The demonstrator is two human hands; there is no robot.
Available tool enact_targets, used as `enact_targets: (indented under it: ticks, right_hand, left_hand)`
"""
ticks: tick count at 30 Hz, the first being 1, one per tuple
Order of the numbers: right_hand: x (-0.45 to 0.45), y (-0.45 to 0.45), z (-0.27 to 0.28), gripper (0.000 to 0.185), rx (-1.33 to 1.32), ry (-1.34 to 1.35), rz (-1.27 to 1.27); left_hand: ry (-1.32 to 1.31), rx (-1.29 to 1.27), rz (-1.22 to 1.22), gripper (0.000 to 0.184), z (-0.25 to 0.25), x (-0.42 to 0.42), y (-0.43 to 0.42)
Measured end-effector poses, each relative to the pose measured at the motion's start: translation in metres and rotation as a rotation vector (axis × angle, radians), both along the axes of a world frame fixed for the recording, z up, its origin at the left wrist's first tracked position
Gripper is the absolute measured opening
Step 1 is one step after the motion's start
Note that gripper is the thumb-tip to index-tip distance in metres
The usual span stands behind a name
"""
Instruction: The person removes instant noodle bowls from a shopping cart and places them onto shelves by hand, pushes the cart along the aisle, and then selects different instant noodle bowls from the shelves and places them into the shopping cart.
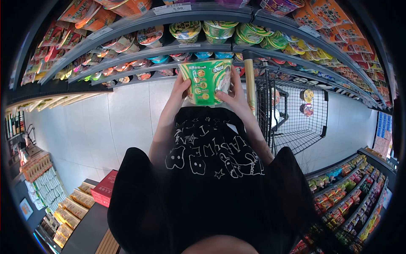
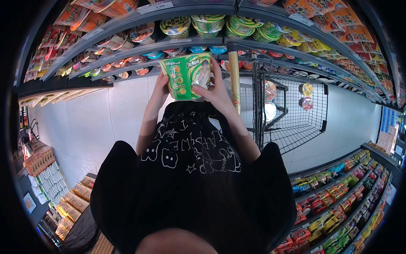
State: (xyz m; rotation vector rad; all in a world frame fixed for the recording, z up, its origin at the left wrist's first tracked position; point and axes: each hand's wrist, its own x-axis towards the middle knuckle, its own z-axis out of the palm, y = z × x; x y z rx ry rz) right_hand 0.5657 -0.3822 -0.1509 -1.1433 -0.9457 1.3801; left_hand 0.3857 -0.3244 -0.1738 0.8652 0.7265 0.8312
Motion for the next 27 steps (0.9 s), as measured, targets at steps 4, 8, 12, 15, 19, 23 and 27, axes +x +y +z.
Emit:
enact_targets:
  ticks: [4,8,12,15,19,23,27]
  right_hand:
    - [0.001,0.004,-0.003,0.091,-0.020,-0.017,-0.014]
    - [0.002,0.007,0.001,0.090,-0.011,-0.038,-0.023]
    - [0.001,0.011,0.007,0.087,-0.015,-0.049,-0.026]
    - [0.003,0.013,0.005,0.086,-0.016,-0.051,-0.026]
    - [0.004,0.014,0.006,0.087,-0.046,-0.003,-0.035]
    - [0.000,0.010,0.009,0.088,-0.019,-0.014,-0.044]
    - [0.009,0.009,0.007,0.079,0.198,-0.342,-0.025]
  left_hand:
    - [0.020,-0.021,-0.007,0.058,0.000,0.001,0.005]
    - [0.022,-0.025,-0.004,0.055,0.000,0.001,0.011]
    - [0.013,0.010,-0.016,0.053,-0.002,0.002,0.018]
    - [0.016,0.008,-0.009,0.052,-0.001,0.004,0.019]
    - [0.001,-0.031,-0.021,0.054,0.005,0.006,0.019]
    - [0.106,-0.039,0.010,0.067,-0.002,0.006,0.018]
    - [0.038,0.179,0.056,0.102,0.022,0.014,0.017]
